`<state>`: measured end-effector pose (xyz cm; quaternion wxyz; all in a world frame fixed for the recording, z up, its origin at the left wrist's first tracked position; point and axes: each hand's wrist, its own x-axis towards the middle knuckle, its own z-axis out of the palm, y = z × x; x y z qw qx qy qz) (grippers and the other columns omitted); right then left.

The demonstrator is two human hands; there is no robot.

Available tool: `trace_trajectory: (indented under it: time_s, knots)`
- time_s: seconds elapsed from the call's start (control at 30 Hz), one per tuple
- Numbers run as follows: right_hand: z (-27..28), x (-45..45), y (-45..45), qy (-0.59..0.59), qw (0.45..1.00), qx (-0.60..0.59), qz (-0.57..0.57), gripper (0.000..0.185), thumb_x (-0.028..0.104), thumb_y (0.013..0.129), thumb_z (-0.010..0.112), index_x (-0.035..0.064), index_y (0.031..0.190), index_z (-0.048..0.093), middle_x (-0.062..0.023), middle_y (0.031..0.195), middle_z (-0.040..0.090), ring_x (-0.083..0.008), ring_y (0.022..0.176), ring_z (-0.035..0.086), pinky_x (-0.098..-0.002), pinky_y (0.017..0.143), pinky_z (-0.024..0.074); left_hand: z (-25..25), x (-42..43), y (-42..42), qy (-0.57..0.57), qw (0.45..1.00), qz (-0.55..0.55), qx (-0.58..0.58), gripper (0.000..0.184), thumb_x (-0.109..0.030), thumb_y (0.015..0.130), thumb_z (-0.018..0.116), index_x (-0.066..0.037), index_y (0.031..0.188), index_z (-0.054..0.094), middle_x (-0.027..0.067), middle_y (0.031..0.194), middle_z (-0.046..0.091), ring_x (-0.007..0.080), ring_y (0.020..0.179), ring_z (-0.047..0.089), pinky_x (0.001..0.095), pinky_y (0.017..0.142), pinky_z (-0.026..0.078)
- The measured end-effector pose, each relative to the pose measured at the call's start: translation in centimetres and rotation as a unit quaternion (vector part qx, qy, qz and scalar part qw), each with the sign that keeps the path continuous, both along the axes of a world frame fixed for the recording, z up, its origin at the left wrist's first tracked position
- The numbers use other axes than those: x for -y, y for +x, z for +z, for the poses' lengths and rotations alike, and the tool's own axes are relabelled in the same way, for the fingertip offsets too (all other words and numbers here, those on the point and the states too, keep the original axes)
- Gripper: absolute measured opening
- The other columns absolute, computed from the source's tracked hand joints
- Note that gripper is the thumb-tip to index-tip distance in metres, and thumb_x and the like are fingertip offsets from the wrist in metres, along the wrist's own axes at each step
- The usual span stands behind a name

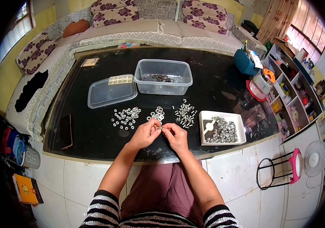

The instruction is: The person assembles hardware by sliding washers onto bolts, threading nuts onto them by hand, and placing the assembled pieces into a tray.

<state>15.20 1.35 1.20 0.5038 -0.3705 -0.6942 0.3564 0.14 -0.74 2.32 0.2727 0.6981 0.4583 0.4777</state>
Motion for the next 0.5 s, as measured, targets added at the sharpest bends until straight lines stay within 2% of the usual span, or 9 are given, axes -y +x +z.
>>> trace_trajectory:
  time_s: [0.1,0.17,0.27,0.5]
  knots:
    - [-0.1,0.0,0.0,0.001,1.0,0.005,0.001,0.007,0.004,0.076,0.059,0.0,0.081,0.058,-0.0064,0.072,0.059,-0.0109,0.06,0.057,-0.0224,0.054,0.0455,-0.4,-0.2,-0.2,-0.032,0.999,-0.005,-0.031,0.009,-0.011,0.083,0.049,-0.002,0.083,0.048,0.0069,0.064,0.048,0.0151,0.056,0.048,0.0266,0.054,0.039]
    - [-0.1,0.0,0.0,-0.004,1.0,0.002,0.004,0.007,0.004,0.076,0.059,-0.0001,0.082,0.058,-0.0064,0.072,0.059,-0.0107,0.06,0.057,-0.0225,0.054,0.0455,-1.4,-0.7,-0.4,0.021,0.998,-0.004,-0.057,0.008,-0.009,0.081,0.051,-0.002,0.084,0.049,0.0039,0.064,0.047,0.0119,0.056,0.046,0.0248,0.053,0.038]
    - [-0.1,0.0,0.0,-0.008,1.0,-0.007,0.006,0.007,0.004,0.076,0.059,-0.0003,0.081,0.058,-0.0065,0.072,0.059,-0.0106,0.06,0.056,-0.0225,0.054,0.0454,-0.6,-0.3,-0.2,-0.004,1.0,0.01,-0.005,0.01,-0.008,0.079,0.054,-0.002,0.084,0.049,0.0024,0.063,0.046,0.0095,0.055,0.043,0.0231,0.052,0.036]
    - [-0.3,-0.2,0.0,-0.01,1.0,-0.011,-0.001,0.007,0.004,0.076,0.059,-0.0004,0.082,0.058,-0.0063,0.072,0.059,-0.0105,0.06,0.056,-0.0223,0.055,0.045,-0.1,0.0,-0.1,-0.039,0.999,-0.008,-0.016,0.014,-0.008,0.076,0.059,-0.003,0.084,0.049,0.0002,0.06,0.043,0.0068,0.053,0.039,0.0212,0.048,0.034]
